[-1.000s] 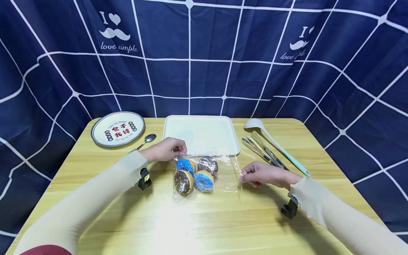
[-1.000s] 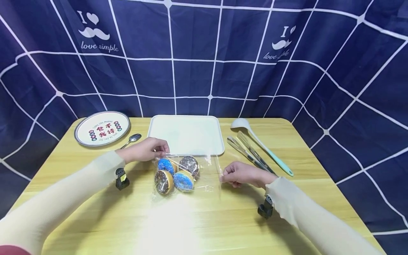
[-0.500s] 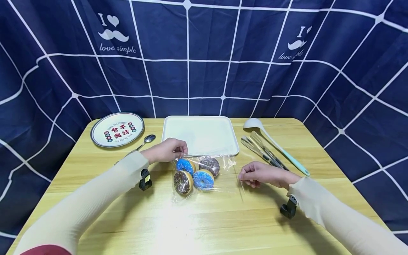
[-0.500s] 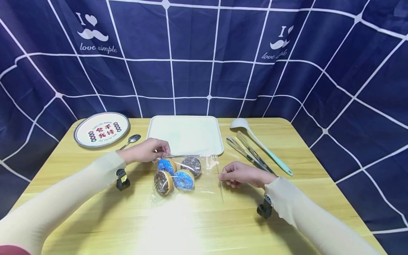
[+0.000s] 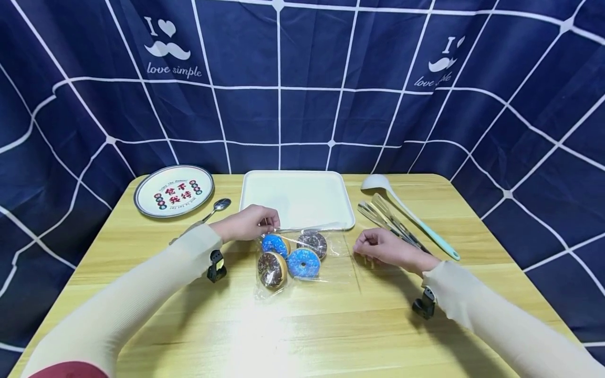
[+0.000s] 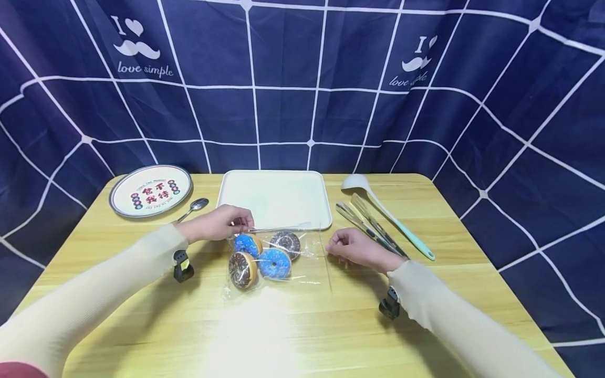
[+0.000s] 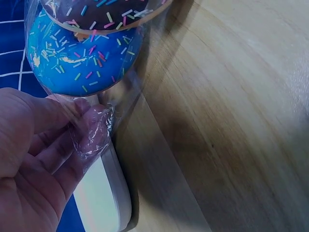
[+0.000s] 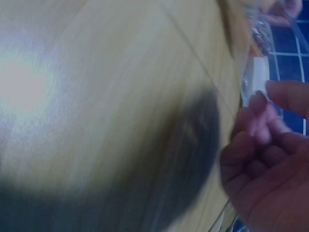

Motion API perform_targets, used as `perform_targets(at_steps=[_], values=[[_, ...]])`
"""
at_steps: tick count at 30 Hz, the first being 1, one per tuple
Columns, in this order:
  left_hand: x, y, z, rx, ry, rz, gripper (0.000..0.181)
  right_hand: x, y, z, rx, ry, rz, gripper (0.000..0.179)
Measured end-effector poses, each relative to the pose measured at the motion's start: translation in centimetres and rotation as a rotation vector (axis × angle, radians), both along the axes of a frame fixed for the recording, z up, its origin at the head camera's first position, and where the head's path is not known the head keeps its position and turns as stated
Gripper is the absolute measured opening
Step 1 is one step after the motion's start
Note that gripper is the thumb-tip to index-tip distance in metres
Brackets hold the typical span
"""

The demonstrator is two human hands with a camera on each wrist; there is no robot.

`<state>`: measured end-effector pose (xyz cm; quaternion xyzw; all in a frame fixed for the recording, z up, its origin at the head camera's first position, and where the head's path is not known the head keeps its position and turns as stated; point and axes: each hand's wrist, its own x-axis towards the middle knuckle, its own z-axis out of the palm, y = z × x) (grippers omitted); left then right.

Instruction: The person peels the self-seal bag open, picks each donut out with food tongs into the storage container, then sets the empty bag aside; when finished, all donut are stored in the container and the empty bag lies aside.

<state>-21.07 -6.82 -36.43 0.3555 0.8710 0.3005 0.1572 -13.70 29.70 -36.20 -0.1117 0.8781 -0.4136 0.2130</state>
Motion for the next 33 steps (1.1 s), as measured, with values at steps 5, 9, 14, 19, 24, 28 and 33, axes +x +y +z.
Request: perform_targets(at_steps=[5, 9, 14, 19, 24, 28, 33], values=[[-0.1, 0.1, -0.1, 0.008, 0.023, -0.010, 0.013, -0.5, -0.9, -1.1, 0.059, 0.317, 0.102, 0.006], [-0.2, 0.1, -0.2, 0.015, 0.026, -0.014, 0.012, -0.5, -1.5, -1.7, 0.171, 0.474, 0.199, 0.010], [-0.2, -0.1, -0.2, 0.017, 0.003, -0.007, 0.012, -0.3, -2.0, -2.0, 0.309, 0.518, 0.304, 0.028], [-0.3, -0.7, -0.2, 0.059, -0.009, -0.037, 0.013, -0.1, -2.0, -2.1, 0.352, 0.475, 0.338, 0.044], [-0.2, -1.8, 0.0, 0.073, 0.013, -0.075, 0.018, 0.0, -2.1, -2.1, 0.363, 0.446, 0.319, 0.049], [0.0, -2.9, -0.1, 0.062, -0.043, -0.086, 0.018, 0.0, -2.2, -2.1, 0.352, 0.433, 0.317, 0.049], [0.2, -3.9, -0.1, 0.088, -0.153, -0.081, 0.019, 0.1, -2.1, -2.2, 0.331, 0.429, 0.313, 0.047]])
